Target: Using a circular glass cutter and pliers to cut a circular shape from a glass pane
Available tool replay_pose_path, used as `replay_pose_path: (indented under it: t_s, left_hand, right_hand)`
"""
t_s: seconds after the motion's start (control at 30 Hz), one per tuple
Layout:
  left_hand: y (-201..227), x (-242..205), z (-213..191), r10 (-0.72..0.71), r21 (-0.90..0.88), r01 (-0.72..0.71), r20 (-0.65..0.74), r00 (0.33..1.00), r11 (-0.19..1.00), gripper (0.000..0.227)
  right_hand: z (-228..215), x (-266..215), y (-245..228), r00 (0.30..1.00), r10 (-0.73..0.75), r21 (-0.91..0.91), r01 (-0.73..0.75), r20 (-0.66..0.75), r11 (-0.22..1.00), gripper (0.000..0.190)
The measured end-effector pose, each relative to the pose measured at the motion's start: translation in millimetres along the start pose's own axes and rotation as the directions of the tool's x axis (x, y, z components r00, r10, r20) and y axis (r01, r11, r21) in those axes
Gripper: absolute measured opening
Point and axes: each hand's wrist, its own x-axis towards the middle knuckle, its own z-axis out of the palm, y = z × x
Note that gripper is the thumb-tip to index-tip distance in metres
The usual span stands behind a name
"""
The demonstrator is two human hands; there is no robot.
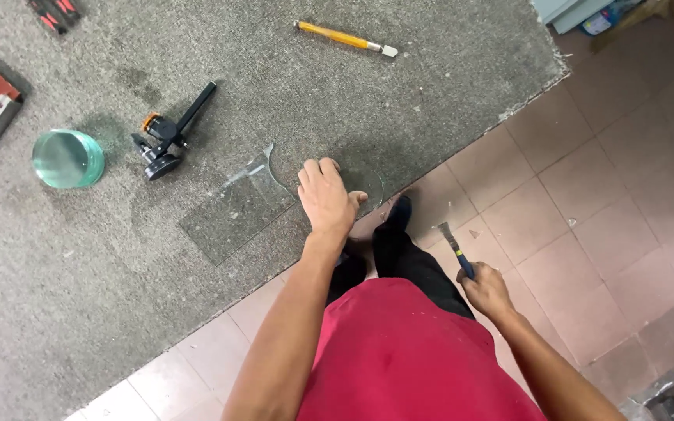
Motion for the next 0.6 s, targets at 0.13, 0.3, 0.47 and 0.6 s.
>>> replay_pose_path:
  t_s: [0.13, 0.3, 0.47, 0.6]
  left_hand:
    - [2, -1, -16, -0.020, -0.293, 0.051, 0.107, 0.994, 0.955, 0.063]
    - [-20, 2, -1, -0.077, -0.665, 0.184, 0.186, 0.979, 0.724, 0.031]
    - [-21, 19, -21, 0.208, -0.365, -0.094, 0.288, 0.935, 0.926, 0.019]
    - [-11, 48, 3, 0.290, -0.030, -0.298, 0.342, 0.894, 0.954, 0.047]
  right_hand:
    - [-6, 49, 4, 0.959, 0.251, -0.222, -0.219, 0.133, 0.950, 0.034]
    - [-76, 49, -66, 0.966, 0.130, -0.284, -0.062, 0.225, 0.957, 0.043]
    - [-146, 37, -103, 0.908, -0.143, -0.116, 0.203, 0.394, 0.972, 0.046]
    - [-149, 60, -121, 0.836, -0.297, -0.052, 0.360, 0.461, 0.932, 0.039]
